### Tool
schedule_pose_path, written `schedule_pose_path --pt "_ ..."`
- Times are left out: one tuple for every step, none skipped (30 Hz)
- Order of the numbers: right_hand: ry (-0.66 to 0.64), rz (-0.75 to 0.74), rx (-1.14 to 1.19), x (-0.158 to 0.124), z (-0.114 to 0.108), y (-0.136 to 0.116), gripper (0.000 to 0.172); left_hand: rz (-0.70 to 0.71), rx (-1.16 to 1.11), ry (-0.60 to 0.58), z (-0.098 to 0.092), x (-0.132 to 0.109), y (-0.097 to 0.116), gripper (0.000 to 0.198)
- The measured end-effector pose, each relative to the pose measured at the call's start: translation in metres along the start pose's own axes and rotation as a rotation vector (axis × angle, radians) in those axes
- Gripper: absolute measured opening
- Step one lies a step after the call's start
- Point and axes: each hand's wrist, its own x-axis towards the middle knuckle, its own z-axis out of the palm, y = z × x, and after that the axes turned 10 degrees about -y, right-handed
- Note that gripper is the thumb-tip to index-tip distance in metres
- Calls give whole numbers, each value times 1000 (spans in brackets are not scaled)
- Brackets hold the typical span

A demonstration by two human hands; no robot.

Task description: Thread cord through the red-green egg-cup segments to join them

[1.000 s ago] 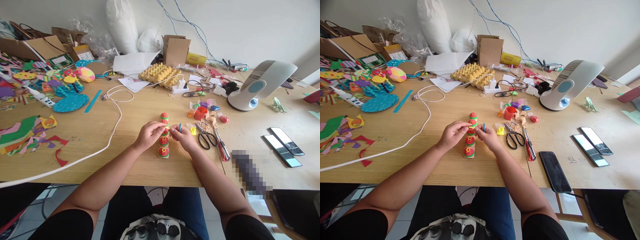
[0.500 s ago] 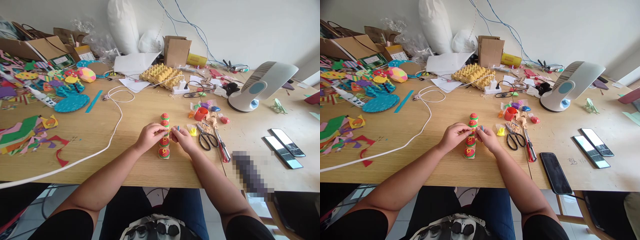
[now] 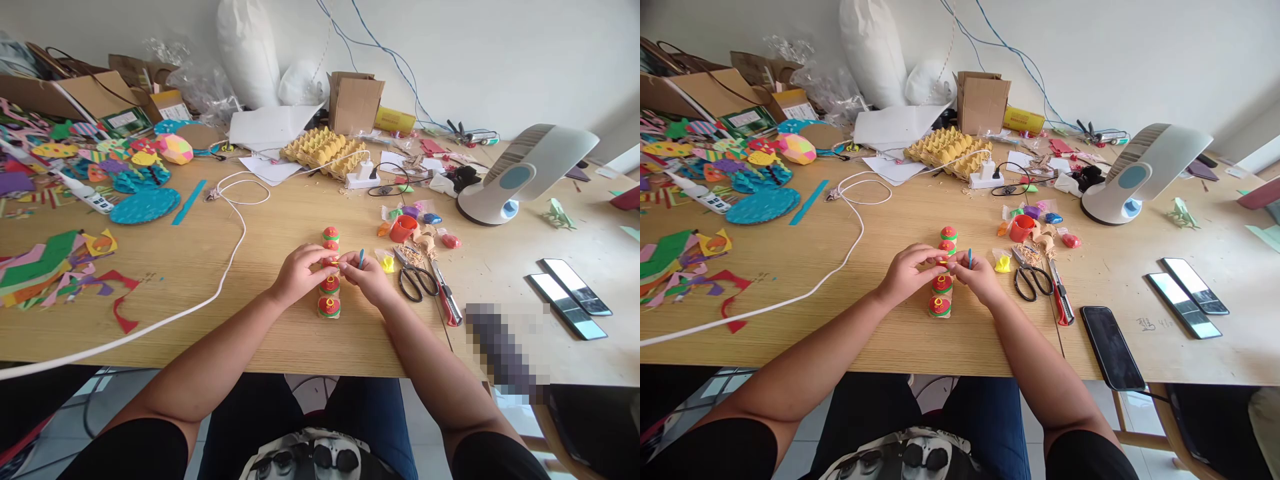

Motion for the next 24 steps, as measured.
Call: schedule_pose_path --pt "-11 2 9 0 0 0 41 5 1 2 0 0 0 22" --pt "-20 5 15 0 -1 0 40 13 3 4 0 0 0 19" --pt "-25 9 18 0 -1 0 40 23 5 7 0 0 0 16" --pt "-27 15 21 0 -1 0 40 32 5 10 -1 0 0 13" --pt "-25 22 23 0 -1 0 41 37 3 12 -1 0 1 12" --pt "-25 29 27 -1 -1 0 42 38 -1 15 -2 1 1 11" --pt "-24 36 31 -1 0 -1 43 37 -6 18 -2 1 2 11" --pt "-24 41 38 -1 0 -2 44 34 -10 22 -3 1 2 11" --pt "-24 43 44 -2 0 -3 45 32 -14 28 -4 1 3 11" --pt "-25 45 47 -2 0 -3 45 31 -16 34 -4 1 3 11" --pt "-25 45 48 -2 0 -4 44 32 -16 41 -4 2 4 11" --pt "-23 44 45 -2 0 -4 43 32 -16 47 -5 2 4 10" --pt "-18 43 37 -2 0 -4 42 31 -15 52 -5 2 4 10" --pt "-11 40 23 -2 0 -4 41 31 -15 53 -5 2 4 10" --pt "-1 36 5 -2 0 -4 40 31 -16 51 -5 2 4 9" --pt "10 31 -18 -2 0 -4 40 30 -16 49 -5 2 4 9" --pt "22 27 -43 -2 1 -4 41 28 -17 46 -5 1 4 10" --pt "34 22 -70 -2 1 -4 41 26 -17 43 -5 1 4 10" --pt "45 18 -99 -3 1 -4 42 22 -17 39 -5 1 4 11" --pt "54 15 -127 -3 1 -5 43 18 -15 35 -5 1 4 12" --pt "57 14 -155 -4 1 -6 44 15 -12 32 -5 1 4 13" --pt "57 12 -180 -4 1 -7 45 14 -8 29 -5 1 4 14" --pt "52 10 -204 -5 2 -8 47 13 -2 27 -5 1 4 14" --pt "43 8 -223 -5 2 -9 49 12 4 26 -5 1 4 15"
